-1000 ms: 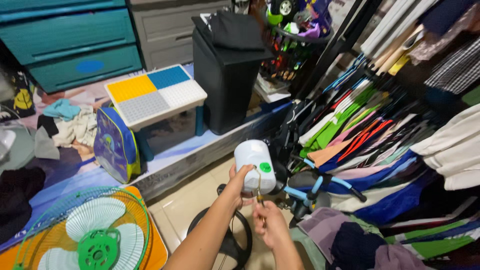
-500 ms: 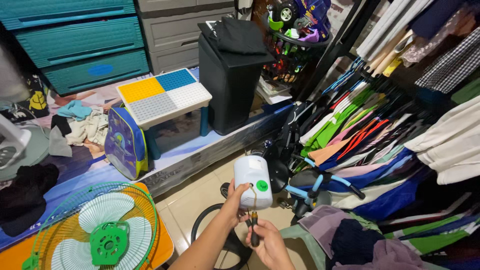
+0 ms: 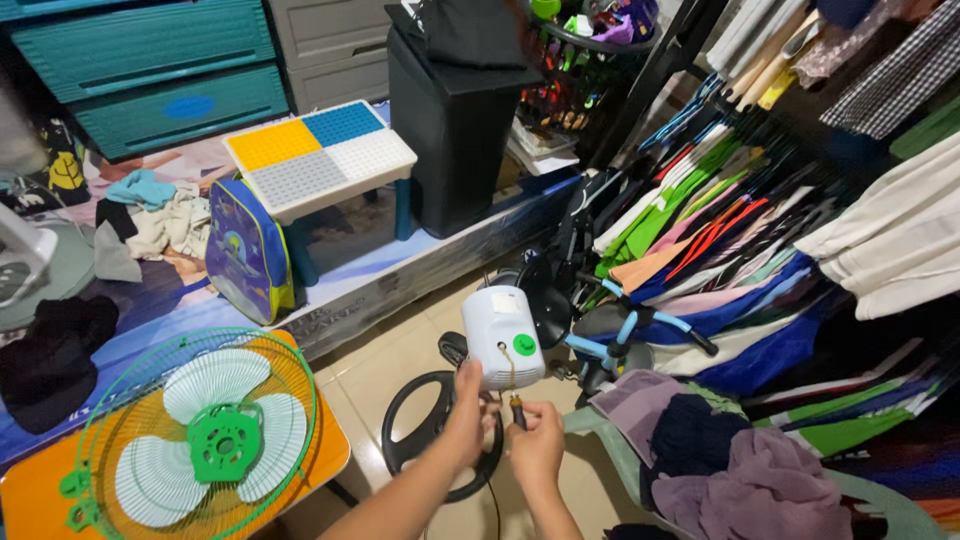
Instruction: The person disassembles a standing fan, removes the motor housing, and uses a screwdriver to adjust internal components. They then reassemble the fan by attaching the motor housing back to the stand and securing it with screws.
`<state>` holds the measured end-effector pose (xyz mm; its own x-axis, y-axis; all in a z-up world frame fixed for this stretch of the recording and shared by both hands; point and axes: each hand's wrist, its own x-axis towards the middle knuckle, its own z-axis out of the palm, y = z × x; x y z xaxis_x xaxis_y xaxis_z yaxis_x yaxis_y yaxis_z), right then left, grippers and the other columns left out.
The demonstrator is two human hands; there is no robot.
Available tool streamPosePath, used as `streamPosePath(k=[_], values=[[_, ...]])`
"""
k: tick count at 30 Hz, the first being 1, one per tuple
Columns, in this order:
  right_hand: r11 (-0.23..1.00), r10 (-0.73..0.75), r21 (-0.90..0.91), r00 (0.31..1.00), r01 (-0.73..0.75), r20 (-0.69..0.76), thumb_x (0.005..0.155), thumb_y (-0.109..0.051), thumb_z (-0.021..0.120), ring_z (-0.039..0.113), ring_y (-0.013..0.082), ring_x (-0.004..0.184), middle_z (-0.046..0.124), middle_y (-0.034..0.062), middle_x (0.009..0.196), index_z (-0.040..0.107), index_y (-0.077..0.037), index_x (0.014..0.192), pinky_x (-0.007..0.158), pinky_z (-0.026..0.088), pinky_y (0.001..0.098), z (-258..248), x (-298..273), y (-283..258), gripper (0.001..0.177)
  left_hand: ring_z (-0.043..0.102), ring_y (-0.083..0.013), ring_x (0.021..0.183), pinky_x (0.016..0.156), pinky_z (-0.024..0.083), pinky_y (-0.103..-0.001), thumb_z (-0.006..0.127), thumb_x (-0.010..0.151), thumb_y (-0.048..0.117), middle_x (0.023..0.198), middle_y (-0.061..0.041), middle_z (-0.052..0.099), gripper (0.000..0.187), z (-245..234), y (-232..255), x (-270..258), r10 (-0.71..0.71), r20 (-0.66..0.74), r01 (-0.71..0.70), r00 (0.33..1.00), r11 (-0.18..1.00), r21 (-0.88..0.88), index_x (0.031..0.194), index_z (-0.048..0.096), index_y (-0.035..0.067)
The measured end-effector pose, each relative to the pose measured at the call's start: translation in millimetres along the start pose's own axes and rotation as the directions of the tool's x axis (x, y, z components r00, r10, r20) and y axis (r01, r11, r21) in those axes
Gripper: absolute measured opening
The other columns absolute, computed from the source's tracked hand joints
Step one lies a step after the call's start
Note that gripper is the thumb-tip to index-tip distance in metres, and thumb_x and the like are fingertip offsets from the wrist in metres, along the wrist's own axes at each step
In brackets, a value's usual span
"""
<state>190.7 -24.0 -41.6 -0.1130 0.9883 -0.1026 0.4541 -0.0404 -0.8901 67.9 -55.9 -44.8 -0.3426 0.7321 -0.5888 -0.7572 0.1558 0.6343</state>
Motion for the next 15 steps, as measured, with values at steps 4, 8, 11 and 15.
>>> streamPosePath(k=[4,8,11,15], values=[[0.958,-0.248,-0.155,0.968,0.241,-0.026,0.073,0.0,0.079,0.064,0.0262,0.084,0.061,0.011,0.096,0.065,-0.005,0.102,0.075,0.055,0.0376,-12,-5,-5,0.033,0.054,-0.0095,0.068,0.059,0.041,-0.026,0.069,0.087,0.045,0.084,0.0,0.062,0.042,-4,-58,-13,0.038,-0.005,-0.037,0.999,0.99,0.134,0.113,0.063,0.012],[0.893,-0.426,-0.156,0.905,0.423,0.016,0.077,0.004,0.072,0.064,0.0249,0.088,0.059,0.0127,0.102,0.065,-0.005,0.104,0.08,0.055,0.0363,-19,-11,-3,0.029,0.052,-0.0077,0.068,0.059,0.039,-0.025,0.076,0.09,0.031,0.08,0.001,0.063,0.024,4,-66,-14,0.031,0.035,-0.037,0.999,0.984,0.175,0.094,0.07,0.009],[0.926,-0.363,-0.084,0.929,0.369,0.076,0.079,0.003,0.073,0.065,0.0234,0.087,0.059,0.0133,0.104,0.066,-0.004,0.108,0.078,0.056,0.0347,-20,-9,-2,0.031,0.056,-0.0102,0.067,0.061,0.043,-0.026,0.074,0.092,0.021,0.078,-0.001,0.066,0.018,8,-54,-16,0.045,0.089,-0.05,0.995,0.998,0.044,0.091,0.069,0.004],[0.806,0.118,0.514,0.931,-0.293,0.345,0.085,-0.004,0.065,0.065,0.0196,0.082,0.061,0.0106,0.102,0.058,-0.005,0.117,0.069,0.056,0.0331,-30,-11,7,0.033,0.056,-0.014,0.06,0.056,0.044,-0.029,0.068,0.094,0.02,0.072,-0.003,0.064,0.016,7,-43,-30,0.019,0.098,-0.016,0.995,1.0,-0.025,0.092,0.068,0.004]])
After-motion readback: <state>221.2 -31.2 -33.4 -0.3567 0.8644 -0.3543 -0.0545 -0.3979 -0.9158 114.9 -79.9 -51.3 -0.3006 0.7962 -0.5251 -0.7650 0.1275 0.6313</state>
